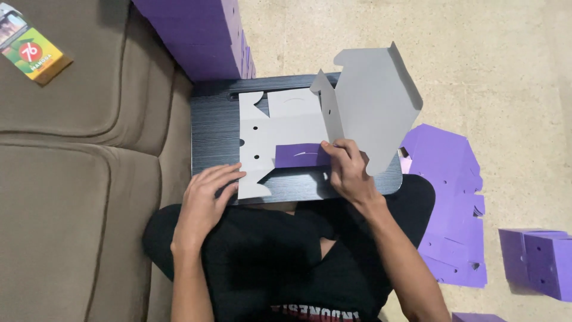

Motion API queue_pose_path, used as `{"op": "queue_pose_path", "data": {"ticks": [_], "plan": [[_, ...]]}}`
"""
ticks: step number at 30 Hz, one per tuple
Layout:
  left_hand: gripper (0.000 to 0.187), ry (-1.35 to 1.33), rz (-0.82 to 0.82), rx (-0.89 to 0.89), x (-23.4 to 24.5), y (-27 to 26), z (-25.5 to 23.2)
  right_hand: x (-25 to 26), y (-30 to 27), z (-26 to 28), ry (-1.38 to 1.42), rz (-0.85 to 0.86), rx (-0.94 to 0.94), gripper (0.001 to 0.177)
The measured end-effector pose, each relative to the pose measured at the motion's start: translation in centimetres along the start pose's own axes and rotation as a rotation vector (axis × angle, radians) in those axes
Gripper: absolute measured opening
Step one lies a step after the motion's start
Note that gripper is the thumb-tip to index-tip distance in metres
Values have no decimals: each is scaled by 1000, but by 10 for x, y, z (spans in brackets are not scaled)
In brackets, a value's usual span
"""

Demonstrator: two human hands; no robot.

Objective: Assembling a cardboard box from a flat template by folding and tucking flaps.

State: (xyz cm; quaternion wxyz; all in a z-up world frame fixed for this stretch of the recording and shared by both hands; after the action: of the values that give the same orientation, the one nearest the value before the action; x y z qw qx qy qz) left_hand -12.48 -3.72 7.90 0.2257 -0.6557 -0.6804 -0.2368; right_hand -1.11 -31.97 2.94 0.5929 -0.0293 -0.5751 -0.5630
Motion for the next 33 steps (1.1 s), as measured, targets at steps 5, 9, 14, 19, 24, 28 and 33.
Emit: {"op": "queue_pose_path", "data": {"ticks": [5,9,14,19,24,28,33], "plan": [[25,-97,-151,-108,7,19,-17,7,22,-2,10,15,14,30],[7,-130,-336,-270,8,38,-13,15,37,1,76,62,19,29],[12,-91,-401,-270,8,58,-32,16,44,2,137,94,-7,30],[12,-50,-440,-276,4,70,-44,20,51,4,181,93,-29,31],[14,-5,-472,-316,-1,68,-56,20,54,15,204,109,23,32],[16,10,-476,-299,-8,68,-60,20,53,18,199,121,33,34],[19,131,-491,-354,-20,68,-59,17,49,18,221,98,62,30]]}}
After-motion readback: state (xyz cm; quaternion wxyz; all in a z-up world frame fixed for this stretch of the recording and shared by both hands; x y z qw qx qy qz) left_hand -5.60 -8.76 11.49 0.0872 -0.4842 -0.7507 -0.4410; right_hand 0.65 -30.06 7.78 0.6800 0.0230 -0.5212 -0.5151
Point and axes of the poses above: each hand's wrist, its own y-axis towards the middle knuckle, its own x-axis out of the back of the hand, z = x × y, the point moved 6 cm from there along y, towards the middle knuckle, and after that the axes turned 14 degrees about -y, right-handed, at the moved point
